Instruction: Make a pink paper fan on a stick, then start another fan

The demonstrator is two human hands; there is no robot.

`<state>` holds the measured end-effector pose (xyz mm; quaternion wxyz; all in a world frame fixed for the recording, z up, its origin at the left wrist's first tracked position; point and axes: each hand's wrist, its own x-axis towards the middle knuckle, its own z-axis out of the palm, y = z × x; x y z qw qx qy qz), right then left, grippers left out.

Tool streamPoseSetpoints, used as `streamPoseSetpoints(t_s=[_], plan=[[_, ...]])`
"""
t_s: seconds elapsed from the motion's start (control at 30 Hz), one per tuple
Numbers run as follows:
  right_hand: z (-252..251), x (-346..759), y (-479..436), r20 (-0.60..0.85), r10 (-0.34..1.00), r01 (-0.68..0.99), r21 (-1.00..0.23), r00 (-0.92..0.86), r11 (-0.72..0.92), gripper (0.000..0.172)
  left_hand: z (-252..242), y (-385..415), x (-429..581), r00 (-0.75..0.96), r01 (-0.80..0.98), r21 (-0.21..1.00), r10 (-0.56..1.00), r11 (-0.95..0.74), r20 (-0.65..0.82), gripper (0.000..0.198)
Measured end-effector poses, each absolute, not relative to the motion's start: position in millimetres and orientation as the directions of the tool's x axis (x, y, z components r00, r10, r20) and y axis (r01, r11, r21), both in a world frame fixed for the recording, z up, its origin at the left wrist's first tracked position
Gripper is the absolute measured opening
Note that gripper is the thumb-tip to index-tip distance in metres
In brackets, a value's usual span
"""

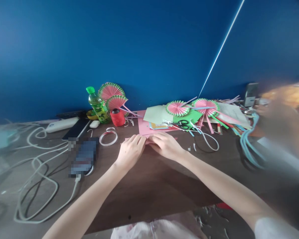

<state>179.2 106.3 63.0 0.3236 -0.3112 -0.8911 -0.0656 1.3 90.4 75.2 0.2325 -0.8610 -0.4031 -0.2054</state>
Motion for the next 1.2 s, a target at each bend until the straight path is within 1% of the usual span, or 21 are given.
streamPoseSetpoints(t_s=[0.17,0.27,0.4,0.6,0.67,0.73,0.8,0.83,0.87,0.97,1.0,1.07,1.2], plan=[[84,177,125,0.658,0.504,0.644,-0.039,-0.559,0.764,0.023,99,111,5,0.594,0.795,-0.303,0.574,-0.525,0.563,0.018],[96,174,132,0.680,0.507,0.658,-0.047,-0.530,0.752,0.024,110,119,7,0.593,0.794,-0.317,0.543,-0.520,0.595,0.017],[107,171,135,0.694,0.485,0.652,-0.029,-0.532,0.757,0.024,118,123,11,0.557,0.817,-0.315,0.518,-0.483,0.649,0.016],[114,185,138,0.714,0.428,0.619,0.008,-0.553,0.785,0.024,114,125,-15,0.504,0.856,-0.281,0.574,-0.435,0.646,0.012],[115,199,140,0.726,0.435,0.630,-0.002,-0.533,0.776,0.025,111,127,-36,0.439,0.893,-0.247,0.610,-0.375,0.660,0.010],[116,211,143,0.746,0.437,0.643,-0.016,-0.502,0.765,0.025,109,129,-56,0.325,0.941,-0.166,0.640,-0.296,0.696,0.009],[117,217,144,0.758,0.425,0.646,-0.007,-0.494,0.764,0.025,110,129,-64,0.220,0.967,-0.084,0.617,-0.242,0.756,0.010],[117,216,144,0.758,0.415,0.641,0.005,-0.503,0.768,0.025,112,127,-62,0.216,0.964,-0.071,0.595,-0.257,0.774,0.012],[118,214,144,0.758,0.401,0.631,0.020,-0.515,0.775,0.024,115,125,-56,0.256,0.947,-0.083,0.576,-0.310,0.776,0.015],[120,197,138,0.755,0.355,0.587,0.047,-0.551,0.809,0.022,122,115,-27,0.449,0.856,-0.175,0.532,-0.486,0.718,0.029],[121,190,136,0.751,0.351,0.571,0.041,-0.559,0.820,0.022,123,111,-17,0.484,0.835,-0.198,0.516,-0.513,0.706,0.027],[123,179,131,0.734,0.365,0.545,0.009,-0.573,0.838,0.021,124,104,-2,0.515,0.825,-0.238,0.510,-0.512,0.689,0.022],[122,173,125,0.705,0.409,0.525,-0.062,-0.579,0.849,0.021,121,97,3,0.533,0.834,-0.308,0.523,-0.459,0.665,0.025]])
